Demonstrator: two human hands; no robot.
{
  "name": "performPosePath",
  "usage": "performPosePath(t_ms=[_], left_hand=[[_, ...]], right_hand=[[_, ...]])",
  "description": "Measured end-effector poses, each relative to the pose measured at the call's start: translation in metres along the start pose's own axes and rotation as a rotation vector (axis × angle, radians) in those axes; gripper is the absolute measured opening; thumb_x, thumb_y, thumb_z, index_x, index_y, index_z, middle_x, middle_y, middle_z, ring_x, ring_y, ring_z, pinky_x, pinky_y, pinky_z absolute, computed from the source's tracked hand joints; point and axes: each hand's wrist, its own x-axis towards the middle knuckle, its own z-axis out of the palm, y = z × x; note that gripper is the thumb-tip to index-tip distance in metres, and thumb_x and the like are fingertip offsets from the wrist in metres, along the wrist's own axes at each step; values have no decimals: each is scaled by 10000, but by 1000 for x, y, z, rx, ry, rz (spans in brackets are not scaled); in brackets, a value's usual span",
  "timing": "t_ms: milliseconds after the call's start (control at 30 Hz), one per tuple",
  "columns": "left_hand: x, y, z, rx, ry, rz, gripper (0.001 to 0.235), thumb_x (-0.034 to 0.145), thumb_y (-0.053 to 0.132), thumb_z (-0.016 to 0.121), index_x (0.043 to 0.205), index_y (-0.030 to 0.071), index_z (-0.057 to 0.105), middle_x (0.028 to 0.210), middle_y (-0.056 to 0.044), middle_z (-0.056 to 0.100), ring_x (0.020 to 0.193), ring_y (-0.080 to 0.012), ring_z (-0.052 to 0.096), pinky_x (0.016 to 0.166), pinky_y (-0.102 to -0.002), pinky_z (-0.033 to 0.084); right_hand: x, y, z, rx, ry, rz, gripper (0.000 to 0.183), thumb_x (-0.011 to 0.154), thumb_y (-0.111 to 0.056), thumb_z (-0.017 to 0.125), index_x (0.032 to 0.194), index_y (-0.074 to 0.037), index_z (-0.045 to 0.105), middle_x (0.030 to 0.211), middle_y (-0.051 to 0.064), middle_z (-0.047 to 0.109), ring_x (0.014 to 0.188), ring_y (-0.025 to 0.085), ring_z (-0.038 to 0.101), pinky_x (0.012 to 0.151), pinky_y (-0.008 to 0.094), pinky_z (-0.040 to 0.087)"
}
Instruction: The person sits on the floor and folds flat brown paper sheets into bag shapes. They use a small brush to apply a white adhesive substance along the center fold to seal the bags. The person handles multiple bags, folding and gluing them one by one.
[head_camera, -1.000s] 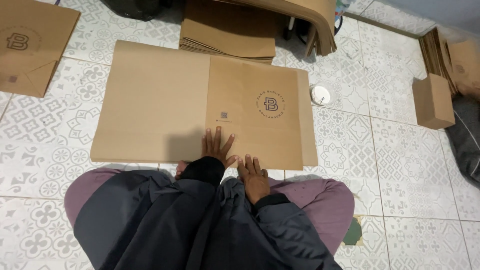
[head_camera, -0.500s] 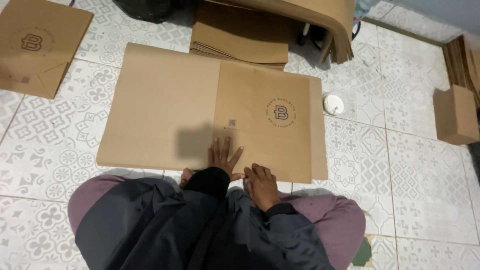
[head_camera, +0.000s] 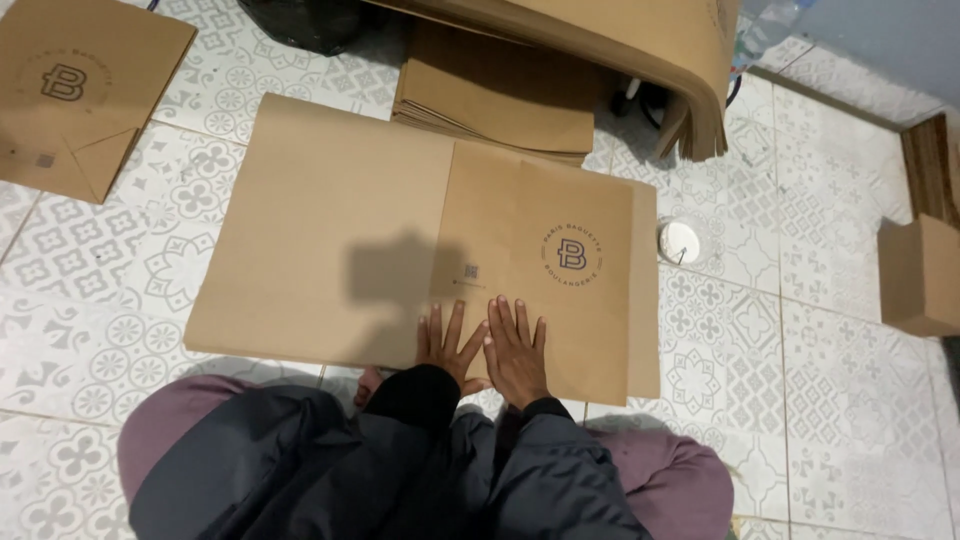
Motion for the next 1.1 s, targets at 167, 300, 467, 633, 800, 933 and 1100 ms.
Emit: performPosePath(t_ms=[167,300,467,633,800,933,1100], left_hand=[[-1,1,-3,0,-22,3,968,965,733,392,1634,309,-165,1674,-209,-248,1502,-553,-164,1217,-640,-19],[3,0,-2,-5,-49,13,972,962,736,374,1629,299,-181,1670,-221,-254,1497,-560,-182,1212,-651,-21],[36,2,57,8,419,-14,1144,718,773,438,1603,295,-107,1684,-215,-228,1512,-545,-165,1188,-669,-5],[60,8,104,62,914,-87,1213,563,662,572,1594,308,39,1716,-231,-124,1534,-550,-74,1163,-686,79],[67,10,117,164,921,-149,769,955,138,374,1639,322,72,1710,-227,42,1534,-538,85,1182,-644,225],[69,5,115,176,1058,-137,608,1072,189,306,1641,301,123,1660,-205,252,1473,-529,297,1148,-628,350],[69,7,112,185,1099,-152,532,1099,253,278,1624,317,219,1642,-191,299,1449,-508,352,1141,-589,387]], right_hand=[[10,8,-8,-24,-65,-15,621,1087,-403,130,1666,-215,3,1739,18,-30,1577,290,-84,1217,590,-99],[44,17,-20,8,-61,22,621,1078,-399,125,1667,-249,-8,1741,-10,-26,1586,271,-74,1220,599,-101],[105,24,-37,-23,-9,45,632,1062,-462,100,1655,-275,-13,1733,-49,-30,1587,246,-74,1218,620,-81],[156,19,-66,34,-8,112,664,1023,-532,76,1640,-303,-16,1729,-72,-45,1586,233,-124,1207,610,-149],[198,20,-83,81,16,202,687,1016,-556,75,1638,-292,-54,1723,-85,-88,1583,247,-147,1211,641,-117],[221,14,-100,100,-23,267,678,1014,-538,89,1638,-310,-46,1728,-83,-85,1582,230,-168,1209,622,-150],[233,19,-99,47,-24,287,683,1016,-545,83,1633,-305,-84,1727,-61,-111,1577,238,-190,1207,640,-126]])
